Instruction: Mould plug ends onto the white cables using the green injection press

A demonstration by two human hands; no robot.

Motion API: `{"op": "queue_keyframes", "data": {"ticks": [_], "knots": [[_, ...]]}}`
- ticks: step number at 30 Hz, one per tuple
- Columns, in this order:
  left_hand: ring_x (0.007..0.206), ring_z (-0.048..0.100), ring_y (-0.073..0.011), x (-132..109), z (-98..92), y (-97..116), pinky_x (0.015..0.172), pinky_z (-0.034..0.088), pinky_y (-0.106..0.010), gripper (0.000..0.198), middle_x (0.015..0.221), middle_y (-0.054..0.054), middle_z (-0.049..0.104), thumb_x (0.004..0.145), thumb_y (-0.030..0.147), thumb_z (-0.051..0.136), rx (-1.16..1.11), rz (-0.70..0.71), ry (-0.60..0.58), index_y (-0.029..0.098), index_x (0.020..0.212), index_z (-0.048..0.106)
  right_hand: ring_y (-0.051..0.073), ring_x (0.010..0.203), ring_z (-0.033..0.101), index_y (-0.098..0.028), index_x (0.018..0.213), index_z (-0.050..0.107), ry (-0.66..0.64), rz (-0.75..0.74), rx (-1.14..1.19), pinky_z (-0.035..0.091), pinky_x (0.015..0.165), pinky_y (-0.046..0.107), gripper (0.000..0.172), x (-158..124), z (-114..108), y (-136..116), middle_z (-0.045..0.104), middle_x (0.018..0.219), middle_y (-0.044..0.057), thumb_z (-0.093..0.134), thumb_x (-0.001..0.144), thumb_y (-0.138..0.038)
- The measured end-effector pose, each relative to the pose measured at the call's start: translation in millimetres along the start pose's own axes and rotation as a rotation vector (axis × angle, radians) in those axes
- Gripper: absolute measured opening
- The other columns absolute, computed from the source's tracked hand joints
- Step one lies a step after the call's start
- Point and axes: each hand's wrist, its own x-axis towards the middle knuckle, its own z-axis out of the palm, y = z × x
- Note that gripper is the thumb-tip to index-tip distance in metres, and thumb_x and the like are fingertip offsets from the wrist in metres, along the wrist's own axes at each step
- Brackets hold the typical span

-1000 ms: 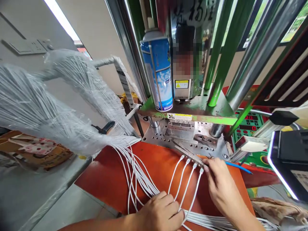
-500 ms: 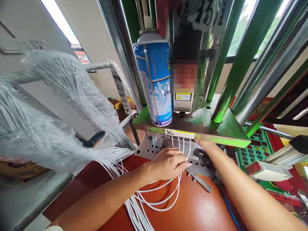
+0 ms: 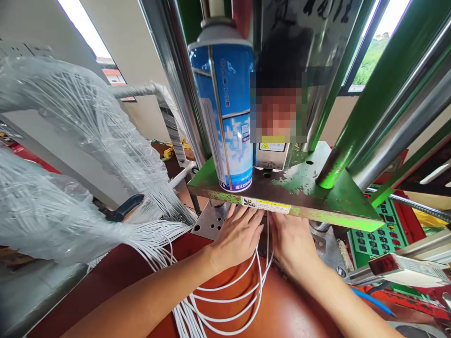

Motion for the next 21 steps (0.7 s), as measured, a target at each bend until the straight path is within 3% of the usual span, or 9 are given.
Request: {"op": "queue_keyframes", "data": {"ticks": [3, 5, 9, 13, 16, 18, 21], "knots": [[0.128, 0.054, -0.0298, -0.9, 4.1, 3.9, 0.123, 0.027, -0.057, 0.040, 0.136, -0.013, 0.064, 0.097, 0.023, 0.049, 0.026, -0.020, -0.053, 0.015, 0.134, 0.060, 0.035, 0.130, 0.052, -0.009, 0.147, 0.048, 0.004, -0.085, -0.277, 0.032, 0.113, 0.059, 0.051, -18.3, 6.5, -25.5, 0.061, 0.141, 0.018, 0.038, 0.097, -0.013], [0.130, 0.053, -0.0304, 0.5, 10.2, 2.7, 0.123, 0.026, -0.057, 0.043, 0.138, -0.013, 0.063, 0.095, 0.023, 0.049, 0.029, -0.029, -0.041, 0.016, 0.137, 0.059, 0.036, 0.127, 0.053, -0.006, 0.142, 0.053, 0.008, -0.067, -0.349, 0.031, 0.112, 0.058, 0.049, -17.2, 11.8, -32.4, 0.063, 0.138, 0.021, 0.040, 0.095, -0.012], [0.128, 0.055, -0.0315, 3.2, 25.6, -3.5, 0.119, 0.032, -0.053, 0.041, 0.137, -0.015, 0.063, 0.096, 0.025, 0.048, 0.030, -0.010, 0.004, 0.014, 0.133, 0.062, 0.035, 0.115, 0.058, -0.011, 0.128, 0.063, -0.004, 0.026, -0.334, 0.036, 0.107, 0.055, 0.038, -4.3, 23.7, -30.2, 0.070, 0.122, 0.019, 0.042, 0.097, -0.017], [0.126, 0.057, -0.0320, 8.8, 30.6, -4.7, 0.119, 0.034, -0.053, 0.038, 0.134, -0.016, 0.065, 0.095, 0.024, 0.049, 0.033, -0.006, 0.014, 0.012, 0.128, 0.065, 0.035, 0.118, 0.057, -0.007, 0.128, 0.062, 0.051, 0.031, -0.314, 0.035, 0.109, 0.057, 0.039, 5.5, 29.5, -27.9, 0.068, 0.125, 0.021, 0.038, 0.098, -0.016], [0.133, 0.054, -0.0297, 12.3, 17.4, -4.0, 0.123, 0.030, -0.053, 0.045, 0.140, -0.015, 0.062, 0.096, 0.022, 0.047, -0.037, -0.012, 0.000, 0.014, 0.138, 0.058, 0.033, 0.123, 0.057, -0.006, 0.134, 0.056, 0.085, 0.006, -0.291, 0.037, 0.111, 0.055, 0.042, 3.3, 18.7, -24.9, 0.066, 0.131, 0.020, 0.034, 0.101, -0.017], [0.145, 0.044, -0.0299, 1.0, 0.2, -6.5, 0.125, 0.027, -0.055, 0.051, 0.154, -0.015, 0.050, 0.102, 0.029, 0.043, -0.108, -0.006, -0.024, 0.017, 0.151, 0.047, 0.032, 0.131, 0.053, -0.007, 0.144, 0.048, 0.107, -0.003, -0.270, 0.037, 0.113, 0.055, 0.045, -16.8, 4.2, -21.4, 0.061, 0.141, 0.019, 0.031, 0.105, -0.023], [0.159, 0.015, -0.0343, -56.3, -34.8, -19.8, 0.126, 0.022, -0.058, 0.071, 0.171, -0.016, 0.017, 0.104, 0.056, 0.037, -0.211, 0.004, -0.089, 0.021, 0.164, 0.023, 0.033, 0.145, 0.041, -0.015, 0.153, 0.039, 0.148, -0.051, -0.143, 0.035, 0.117, 0.058, 0.053, -78.2, -16.1, -20.3, 0.046, 0.157, 0.016, 0.033, 0.107, -0.039]]}}
